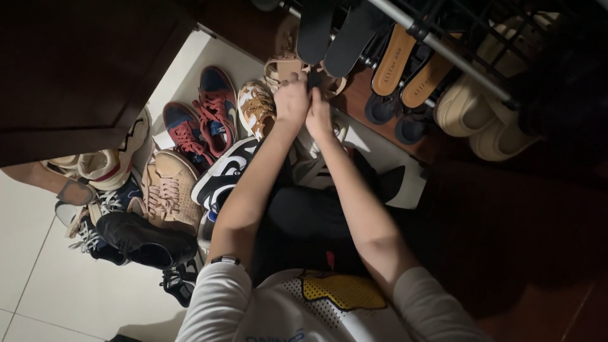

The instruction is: Organizing various pairs of shoes and placing them onto a shoe rack.

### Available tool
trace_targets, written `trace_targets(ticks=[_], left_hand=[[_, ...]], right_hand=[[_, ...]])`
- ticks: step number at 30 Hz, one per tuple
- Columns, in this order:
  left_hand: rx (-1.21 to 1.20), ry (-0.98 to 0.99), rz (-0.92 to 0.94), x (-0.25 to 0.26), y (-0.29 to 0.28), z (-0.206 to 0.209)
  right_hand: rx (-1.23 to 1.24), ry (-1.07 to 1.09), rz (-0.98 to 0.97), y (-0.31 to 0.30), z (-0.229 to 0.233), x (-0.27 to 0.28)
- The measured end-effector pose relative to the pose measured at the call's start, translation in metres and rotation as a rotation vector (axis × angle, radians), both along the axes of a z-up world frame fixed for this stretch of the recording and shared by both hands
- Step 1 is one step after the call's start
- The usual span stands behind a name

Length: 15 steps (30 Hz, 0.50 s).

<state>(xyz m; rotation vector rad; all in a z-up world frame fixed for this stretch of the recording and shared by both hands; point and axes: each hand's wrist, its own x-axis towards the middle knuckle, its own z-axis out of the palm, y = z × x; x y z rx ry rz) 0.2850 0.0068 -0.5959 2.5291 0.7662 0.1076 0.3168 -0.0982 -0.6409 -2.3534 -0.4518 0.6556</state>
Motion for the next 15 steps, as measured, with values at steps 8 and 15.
trace_targets(ticks=[8,15], left_hand=[[0.009,-0.037,0.034,0.007,0.015,-0.041],[-0.053,-0.05,0.029,0.006,0.025,-0.055]], right_hand=[[0.223,-0.295,0.194,0.013,-0.011,0.004],[0.178,-0.246,0.227,0.015,0.008,0.012]])
